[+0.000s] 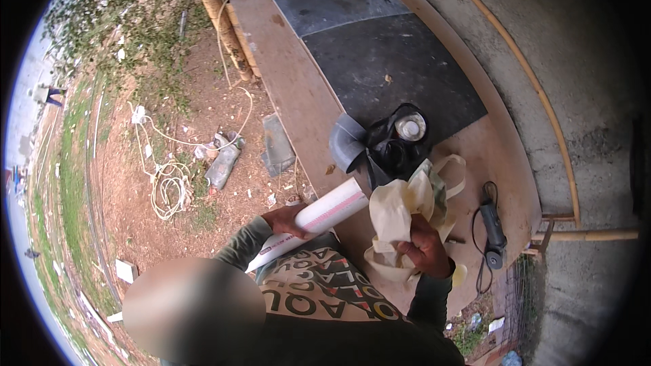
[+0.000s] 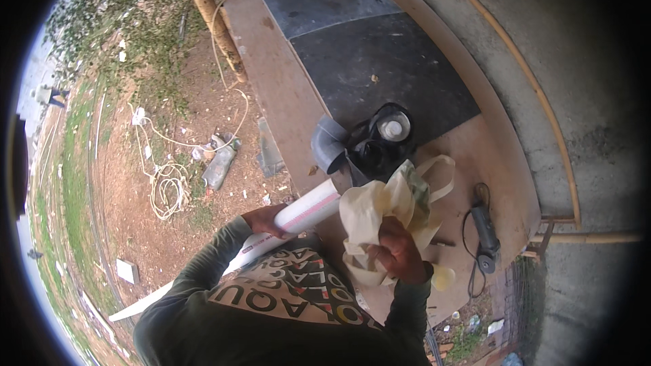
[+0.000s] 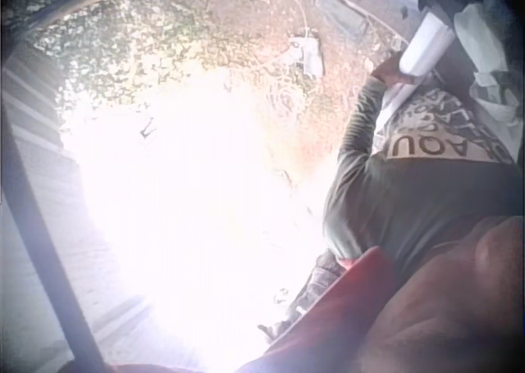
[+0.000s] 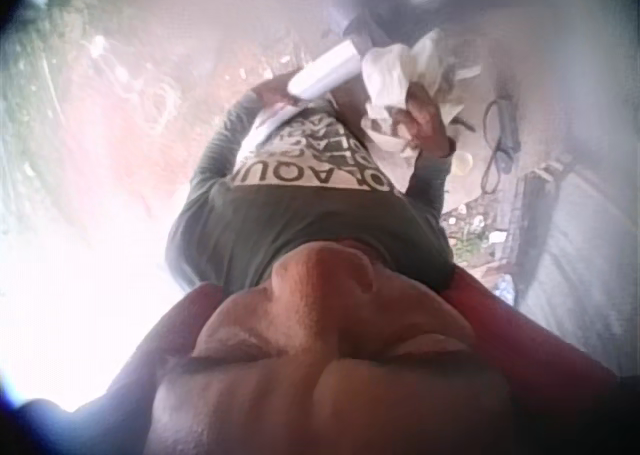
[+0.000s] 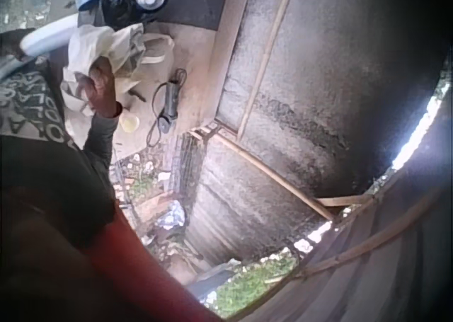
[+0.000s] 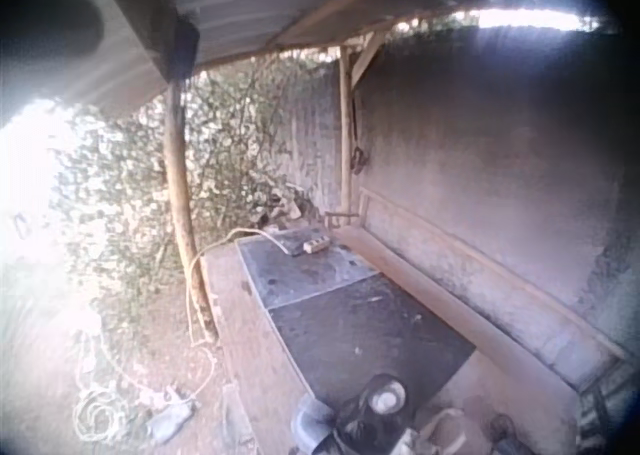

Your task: The person picks up a long white PVC pipe and a grey elbow joint, then carries them to a workbench. They open a can of adhesive and apply it to the pipe and joint before connecting them together.

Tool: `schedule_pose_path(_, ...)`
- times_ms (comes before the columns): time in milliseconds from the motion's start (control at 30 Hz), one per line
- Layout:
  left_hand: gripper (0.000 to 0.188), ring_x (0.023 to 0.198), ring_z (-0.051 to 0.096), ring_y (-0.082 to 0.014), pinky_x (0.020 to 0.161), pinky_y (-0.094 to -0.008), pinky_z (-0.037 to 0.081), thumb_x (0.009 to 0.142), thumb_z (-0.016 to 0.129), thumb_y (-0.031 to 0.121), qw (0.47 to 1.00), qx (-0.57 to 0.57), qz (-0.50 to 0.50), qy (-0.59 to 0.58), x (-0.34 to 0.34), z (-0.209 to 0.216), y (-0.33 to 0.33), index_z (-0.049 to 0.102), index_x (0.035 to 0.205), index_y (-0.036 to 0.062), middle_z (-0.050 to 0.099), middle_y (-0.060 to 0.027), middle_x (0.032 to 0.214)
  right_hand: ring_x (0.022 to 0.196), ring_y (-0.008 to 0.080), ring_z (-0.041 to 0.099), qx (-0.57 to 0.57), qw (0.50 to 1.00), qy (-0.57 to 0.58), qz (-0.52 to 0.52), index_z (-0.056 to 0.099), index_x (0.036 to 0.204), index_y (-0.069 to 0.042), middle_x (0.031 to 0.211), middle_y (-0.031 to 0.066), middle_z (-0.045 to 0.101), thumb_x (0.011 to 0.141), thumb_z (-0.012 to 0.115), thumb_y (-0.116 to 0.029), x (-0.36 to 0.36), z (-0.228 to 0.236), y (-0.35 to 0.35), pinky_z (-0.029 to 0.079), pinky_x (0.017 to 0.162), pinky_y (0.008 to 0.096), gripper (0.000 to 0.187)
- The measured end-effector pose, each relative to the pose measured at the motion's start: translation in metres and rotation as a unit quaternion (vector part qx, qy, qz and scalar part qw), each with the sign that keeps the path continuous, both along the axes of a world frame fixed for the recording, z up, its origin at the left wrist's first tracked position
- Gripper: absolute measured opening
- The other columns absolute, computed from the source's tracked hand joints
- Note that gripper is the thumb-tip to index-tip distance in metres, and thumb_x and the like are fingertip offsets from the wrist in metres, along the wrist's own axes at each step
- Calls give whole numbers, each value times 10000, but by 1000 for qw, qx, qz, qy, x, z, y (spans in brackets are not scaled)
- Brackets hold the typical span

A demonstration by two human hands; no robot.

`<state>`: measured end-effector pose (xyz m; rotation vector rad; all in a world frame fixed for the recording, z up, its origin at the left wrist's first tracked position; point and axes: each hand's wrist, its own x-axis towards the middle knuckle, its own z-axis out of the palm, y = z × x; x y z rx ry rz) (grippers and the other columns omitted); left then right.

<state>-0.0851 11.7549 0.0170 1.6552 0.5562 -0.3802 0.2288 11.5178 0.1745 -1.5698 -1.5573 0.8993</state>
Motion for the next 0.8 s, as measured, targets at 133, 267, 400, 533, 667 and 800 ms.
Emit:
schedule_pose_path(133,895,1140,590,-259,1016,-394,462,639,868,336,999,-33,-33,-27,1,-14,-6,468,1372,13,627,-174,1233,1198,348,527,93,950,-279,104,707,1066,-71,1195,123,615,787,718,-223,-71,-25,53,396,1024,497,319)
schedule_pose_path(267,972,1197,530,-229,1025,-405,450,640,864,261,976,-210,-7,-61,-2,-20,-9,384,1444,1,574,-144,1309,1156,336,547,213,858,-457,102,683,1022,-57,1077,116,613,827,618,-176,-79,-50,92,452,936,484,238)
schedule_pose_path(400,997,1203,530,-223,1022,-409,451,655,859,252,961,-266,-4,-80,-4,-2,-15,357,1484,20,569,-138,1333,992,331,574,221,825,-462,239,649,936,11,957,163,592,793,602,-143,-65,-36,115,442,927,460,215)
schedule_pose_path(533,905,1166,580,-241,988,-403,477,671,855,326,991,-88,-3,-98,-9,42,-28,430,1410,22,613,-163,1269,950,310,595,69,823,-434,361,663,942,-20,945,146,607,636,754,-382,-60,-10,143,418,939,455,483)
schedule_pose_path(667,777,1072,640,-359,919,-452,519,659,841,414,983,139,93,-78,-21,83,-65,532,1259,30,642,-210,1144,979,394,666,-151,812,-295,481,659,1036,38,1026,229,698,622,779,-540,-47,-24,189,501,886,462,721)
schedule_pose_path(800,739,1010,655,-411,869,-510,532,644,841,476,925,333,178,-38,-23,99,-103,543,1152,30,646,-206,1041,1090,306,668,-458,692,-104,548,634,1282,-45,1203,192,686,759,781,-464,-39,-77,232,503,942,390,686)
